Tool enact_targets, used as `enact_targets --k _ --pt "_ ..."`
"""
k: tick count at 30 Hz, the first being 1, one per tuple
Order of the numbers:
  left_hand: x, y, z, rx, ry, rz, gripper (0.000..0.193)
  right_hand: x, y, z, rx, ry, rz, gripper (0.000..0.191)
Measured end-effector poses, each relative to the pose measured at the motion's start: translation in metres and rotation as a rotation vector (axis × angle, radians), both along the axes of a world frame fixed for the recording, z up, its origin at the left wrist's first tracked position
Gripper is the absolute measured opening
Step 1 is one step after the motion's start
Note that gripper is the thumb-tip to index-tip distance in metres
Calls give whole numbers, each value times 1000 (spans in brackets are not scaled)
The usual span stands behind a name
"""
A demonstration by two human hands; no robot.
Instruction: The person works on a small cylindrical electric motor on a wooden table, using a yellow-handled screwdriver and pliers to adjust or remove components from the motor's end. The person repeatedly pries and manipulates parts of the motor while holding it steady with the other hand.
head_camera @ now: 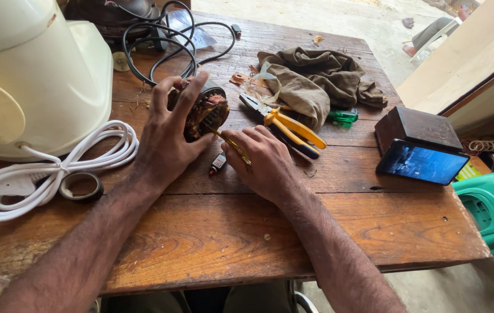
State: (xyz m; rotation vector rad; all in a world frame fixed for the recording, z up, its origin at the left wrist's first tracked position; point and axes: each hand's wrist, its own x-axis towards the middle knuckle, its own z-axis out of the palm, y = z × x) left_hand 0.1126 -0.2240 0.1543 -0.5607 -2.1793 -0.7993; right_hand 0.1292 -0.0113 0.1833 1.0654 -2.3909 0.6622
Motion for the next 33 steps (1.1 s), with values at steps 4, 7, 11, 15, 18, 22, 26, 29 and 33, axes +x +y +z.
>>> enact_targets --k 4,7,11,15,18,22,26,29,33 --pt "3 -1 4 -37 28 27 111 1 -1 3 -22 -16 -8 25" --pt "5 -1 8 -6 -1 -8 104 3 -2 5 -41 -35 -17 25" --pt "7 -3 12 23 -10 -47 99 6 -7 7 -58 -53 3 29" --pt "8 -6 16 20 -21 -41 98 7 -8 7 -46 -26 1 30" --pt "8 -10 18 15 -54 -43 101 5 -9 6 -38 -5 -13 29" --pt "6 -13 17 36 -56 -53 102 4 -13 4 -52 -58 -53 27" --pt "4 -17 13 61 9 -57 105 5 -23 2 -103 -114 -78 26" --pt "2 -21 8 85 17 -51 108 4 -28 3 -133 -62 -14 24" --pt "-5 -27 2 102 -39 -62 108 3 -35 0 -116 -68 -18 24"
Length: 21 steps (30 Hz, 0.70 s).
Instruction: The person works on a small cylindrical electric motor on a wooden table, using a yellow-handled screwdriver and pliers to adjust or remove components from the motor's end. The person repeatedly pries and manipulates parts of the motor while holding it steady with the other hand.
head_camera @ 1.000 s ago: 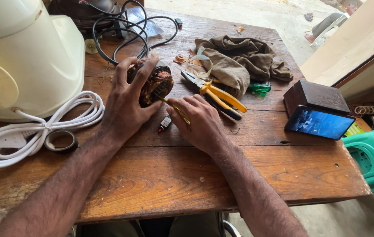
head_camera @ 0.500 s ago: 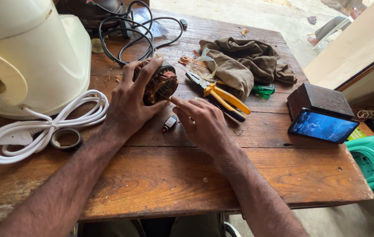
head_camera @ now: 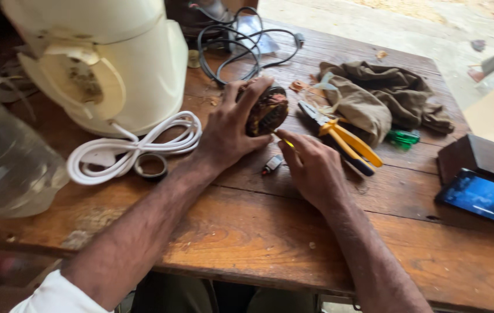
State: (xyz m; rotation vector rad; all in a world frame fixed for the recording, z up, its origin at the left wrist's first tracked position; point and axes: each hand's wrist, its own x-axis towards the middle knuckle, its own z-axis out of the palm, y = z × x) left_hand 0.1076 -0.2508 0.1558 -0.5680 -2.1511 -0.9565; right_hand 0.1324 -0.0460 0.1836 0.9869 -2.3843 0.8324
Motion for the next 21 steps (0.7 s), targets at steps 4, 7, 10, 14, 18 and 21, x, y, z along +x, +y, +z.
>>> enact_targets --k 4,7,10,14,18,21 --pt "-8 -8 -14 23 16 -16 108 0 -4 -7 1 -15 -10 24" --pt "-16 -10 -27 37 20 -7 106 -1 -8 -14 -15 24 5 24" --pt "-24 -11 -36 56 17 -11 104 -1 -12 -18 -26 31 11 24" --pt "-28 -15 -43 53 53 -7 104 1 -15 -20 -40 6 26 24" --pt "-27 -16 -38 54 58 0 105 1 -15 -16 -36 -25 18 24" --pt "-19 -13 -26 56 21 -1 105 4 -15 -9 -39 -31 16 24"
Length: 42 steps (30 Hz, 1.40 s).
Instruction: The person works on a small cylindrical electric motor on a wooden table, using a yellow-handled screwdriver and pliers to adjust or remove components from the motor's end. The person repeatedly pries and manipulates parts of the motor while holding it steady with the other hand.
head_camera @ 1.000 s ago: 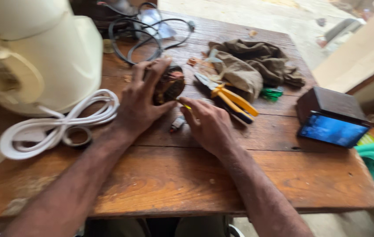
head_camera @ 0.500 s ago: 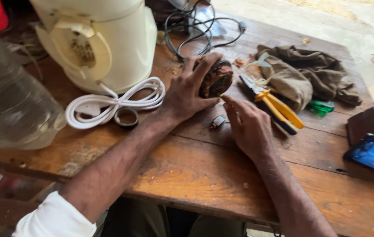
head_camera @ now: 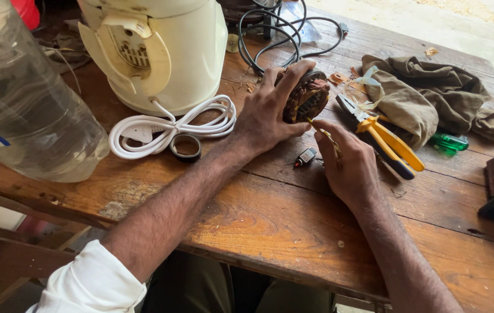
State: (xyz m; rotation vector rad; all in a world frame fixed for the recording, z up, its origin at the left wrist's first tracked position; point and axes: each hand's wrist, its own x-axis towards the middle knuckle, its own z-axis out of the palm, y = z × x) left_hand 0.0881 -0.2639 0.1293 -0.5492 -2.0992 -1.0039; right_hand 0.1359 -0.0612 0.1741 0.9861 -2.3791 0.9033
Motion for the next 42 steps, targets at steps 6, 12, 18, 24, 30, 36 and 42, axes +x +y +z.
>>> enact_targets --k 6,12,18,24,30,36,42 --pt "21 -10 25 33 -47 -27 108 -3 -3 16 46 40 -106 21" --pt "-12 -26 21 35 -85 -195 103 -34 14 10 2 214 -109 14" --pt "-34 -33 -1 -87 33 -175 118 -60 39 -21 -58 323 -131 8" --pt "-32 -39 0 -97 -112 -189 118 -68 40 -17 -141 326 -266 7" --pt "-28 -41 2 -151 33 -292 112 -64 34 -9 -42 109 -363 19" --pt "-20 -38 1 -240 18 -181 115 -63 28 -16 176 36 -378 22" --pt "-18 -41 5 -253 8 -168 118 -70 33 -26 212 13 -379 21"
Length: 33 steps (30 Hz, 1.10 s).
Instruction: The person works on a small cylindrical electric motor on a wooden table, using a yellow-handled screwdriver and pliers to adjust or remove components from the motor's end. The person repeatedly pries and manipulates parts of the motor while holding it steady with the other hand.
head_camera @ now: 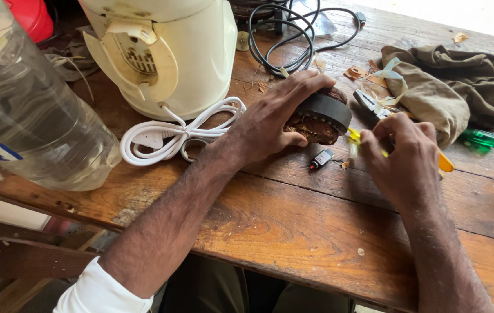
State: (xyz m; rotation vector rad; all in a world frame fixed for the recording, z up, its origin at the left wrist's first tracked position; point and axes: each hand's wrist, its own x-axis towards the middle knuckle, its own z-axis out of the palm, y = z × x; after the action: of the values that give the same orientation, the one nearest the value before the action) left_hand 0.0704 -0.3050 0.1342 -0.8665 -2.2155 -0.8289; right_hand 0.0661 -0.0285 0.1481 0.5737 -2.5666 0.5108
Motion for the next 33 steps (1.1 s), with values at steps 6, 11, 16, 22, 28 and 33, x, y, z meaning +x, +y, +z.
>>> enact_targets --k 6,11,16,22,28,33 --pt "2 -2 1 -12 50 22 120 -15 20 -8 116 168 -109 27" --pt "9 -1 6 0 3 10 115 -13 26 0 110 -89 -249 41" --pt "18 2 16 -8 3 39 112 -3 19 15 9 -48 -208 42" --pt "24 12 29 13 -4 59 112 4 26 27 36 -85 -255 42" --pt "31 14 38 47 -99 96 117 5 27 28 138 -17 -258 42" --pt "29 16 38 97 -94 97 118 7 28 35 141 1 -289 43"
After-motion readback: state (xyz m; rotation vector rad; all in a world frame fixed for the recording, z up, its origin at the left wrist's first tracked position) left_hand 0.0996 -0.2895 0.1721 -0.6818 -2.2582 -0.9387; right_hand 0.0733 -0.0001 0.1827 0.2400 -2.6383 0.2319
